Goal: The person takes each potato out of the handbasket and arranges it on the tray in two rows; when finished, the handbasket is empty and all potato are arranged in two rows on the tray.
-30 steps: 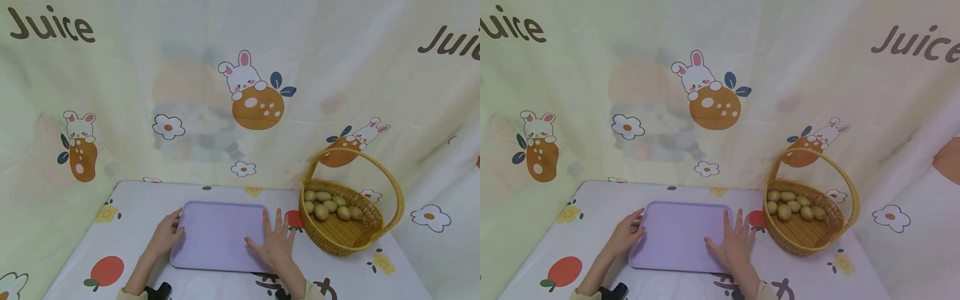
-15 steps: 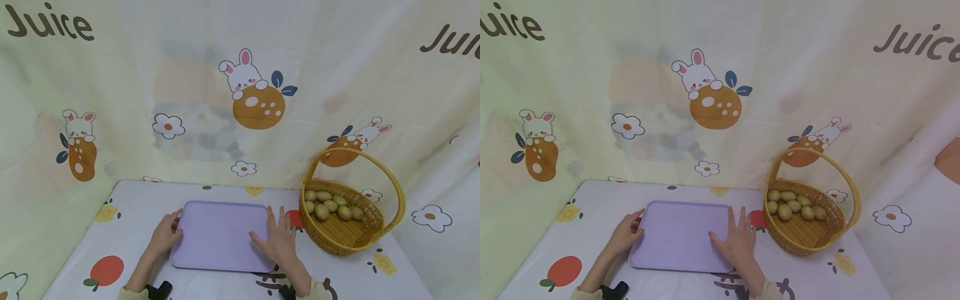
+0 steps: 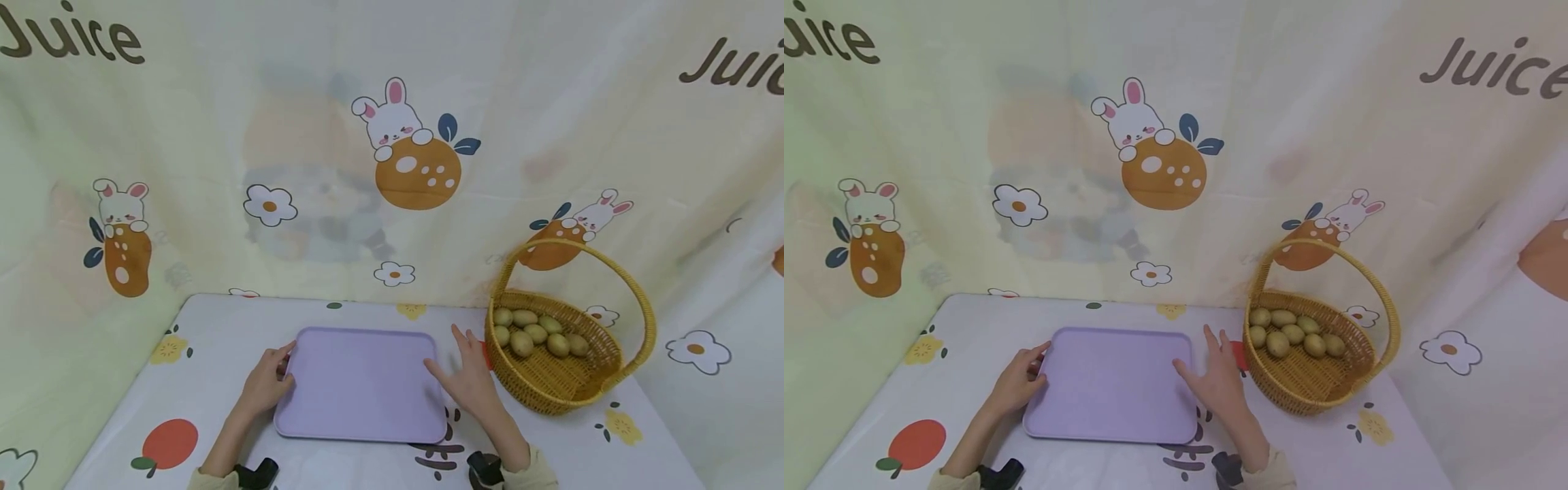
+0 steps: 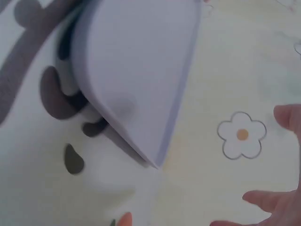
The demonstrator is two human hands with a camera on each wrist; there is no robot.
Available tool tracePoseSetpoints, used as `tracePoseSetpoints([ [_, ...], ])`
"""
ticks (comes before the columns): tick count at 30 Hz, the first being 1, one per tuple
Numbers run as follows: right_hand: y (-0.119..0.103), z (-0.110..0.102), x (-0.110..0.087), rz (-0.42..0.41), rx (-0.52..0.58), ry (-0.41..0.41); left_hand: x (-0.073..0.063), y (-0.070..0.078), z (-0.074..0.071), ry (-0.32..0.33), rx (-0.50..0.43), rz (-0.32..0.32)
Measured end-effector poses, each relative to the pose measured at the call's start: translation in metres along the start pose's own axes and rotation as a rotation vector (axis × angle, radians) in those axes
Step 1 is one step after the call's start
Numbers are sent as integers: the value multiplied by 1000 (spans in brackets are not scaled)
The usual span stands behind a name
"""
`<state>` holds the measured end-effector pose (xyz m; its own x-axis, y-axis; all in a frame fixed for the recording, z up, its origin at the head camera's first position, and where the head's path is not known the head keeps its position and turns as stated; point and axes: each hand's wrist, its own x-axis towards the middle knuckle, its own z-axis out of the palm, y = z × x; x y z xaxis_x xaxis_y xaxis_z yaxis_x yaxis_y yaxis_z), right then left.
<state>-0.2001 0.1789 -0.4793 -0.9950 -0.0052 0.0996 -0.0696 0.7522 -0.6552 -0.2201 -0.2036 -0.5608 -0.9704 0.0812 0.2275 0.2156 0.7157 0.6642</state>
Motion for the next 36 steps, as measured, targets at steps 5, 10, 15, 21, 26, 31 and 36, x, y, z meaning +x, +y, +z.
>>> tracePoseSetpoints([
  [5, 0, -17, 2, -21, 86, -29, 0, 0, -1, -7, -7, -4],
  [10, 1, -33, 6, -18, 128, -43, 0, 0, -2, -20, -7, -23],
  [15, 6, -46, 8, -23, 141, -24, 1, 0, -2, -22, -10, -23],
  [21, 15, -62, 10, -17, 199, -9, 1, -1, -2, -25, -10, -26],
  [26, 26, -74, 17, -14, 241, 10, 1, -2, -1, -22, -6, -22],
  [31, 39, -85, 24, 31, 269, 10, 1, -3, -1, -21, -9, -20],
  [36, 53, -93, 28, 96, 293, 11, 1, -5, -1, -22, -15, -18],
])
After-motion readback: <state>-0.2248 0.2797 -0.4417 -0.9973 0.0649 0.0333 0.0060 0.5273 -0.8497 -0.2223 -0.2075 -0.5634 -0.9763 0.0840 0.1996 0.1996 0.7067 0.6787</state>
